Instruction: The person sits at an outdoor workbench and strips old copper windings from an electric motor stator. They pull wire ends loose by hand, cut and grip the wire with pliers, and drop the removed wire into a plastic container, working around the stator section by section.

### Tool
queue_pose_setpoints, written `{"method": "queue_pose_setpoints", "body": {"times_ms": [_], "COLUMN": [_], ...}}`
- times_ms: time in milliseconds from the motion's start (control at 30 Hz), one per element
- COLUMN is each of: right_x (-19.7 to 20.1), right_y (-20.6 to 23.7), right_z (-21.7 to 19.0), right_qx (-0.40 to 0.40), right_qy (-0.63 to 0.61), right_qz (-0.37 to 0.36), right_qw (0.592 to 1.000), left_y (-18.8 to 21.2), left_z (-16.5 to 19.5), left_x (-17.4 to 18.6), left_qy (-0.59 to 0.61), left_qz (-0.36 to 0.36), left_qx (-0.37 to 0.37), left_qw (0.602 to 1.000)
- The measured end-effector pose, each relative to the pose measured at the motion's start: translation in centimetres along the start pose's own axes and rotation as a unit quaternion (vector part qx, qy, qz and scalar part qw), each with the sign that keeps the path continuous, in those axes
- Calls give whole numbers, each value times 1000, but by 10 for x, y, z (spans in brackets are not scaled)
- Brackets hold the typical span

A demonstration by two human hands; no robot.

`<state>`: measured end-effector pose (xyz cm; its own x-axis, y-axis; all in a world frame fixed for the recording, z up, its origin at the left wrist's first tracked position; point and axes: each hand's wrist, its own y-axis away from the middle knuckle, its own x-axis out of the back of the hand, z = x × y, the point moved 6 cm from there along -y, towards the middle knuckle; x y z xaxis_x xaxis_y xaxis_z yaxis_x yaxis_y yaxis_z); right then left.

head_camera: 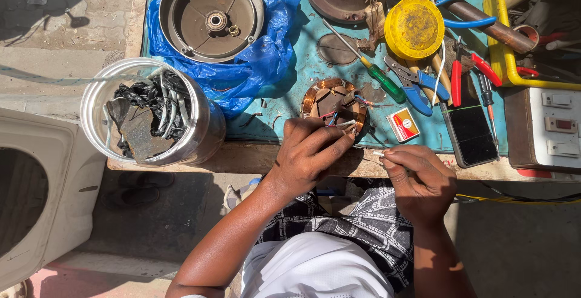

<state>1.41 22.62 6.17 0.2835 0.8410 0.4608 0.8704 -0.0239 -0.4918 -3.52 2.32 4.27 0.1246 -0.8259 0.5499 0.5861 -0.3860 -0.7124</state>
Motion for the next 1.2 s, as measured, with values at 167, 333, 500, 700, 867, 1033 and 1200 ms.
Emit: {"method": "queue_pose_setpoints", "body": {"times_ms": [167,333,500,700,867,1033,1200], "right_x": [-1,-6,-10,-8,-16,-17,-17], "right_y": [2,7,15,2,-19,-29,-32], "right_z": [4,13,31,-12,-39,-50,-41], "right_qx": [-42,-75,-184,53,233,276,249], "right_qy": [-6,-60,-190,104,233,295,287], "right_qz": [11,18,46,0,-42,-110,-137], "right_qw": [999,995,963,993,943,908,915], "left_y": [1,1,2,3,3,4,5], "left_z": [1,2,2,2,2,1,-1], "left_x": [1,0,1,1,2,2,1], "left_qy": [-2,-4,-1,-6,1,2,3], "left_qz": [3,-3,1,1,2,3,3], "left_qx": [-4,-3,-2,-6,-8,1,7], "left_qw": [1000,1000,1000,1000,1000,1000,1000]}}
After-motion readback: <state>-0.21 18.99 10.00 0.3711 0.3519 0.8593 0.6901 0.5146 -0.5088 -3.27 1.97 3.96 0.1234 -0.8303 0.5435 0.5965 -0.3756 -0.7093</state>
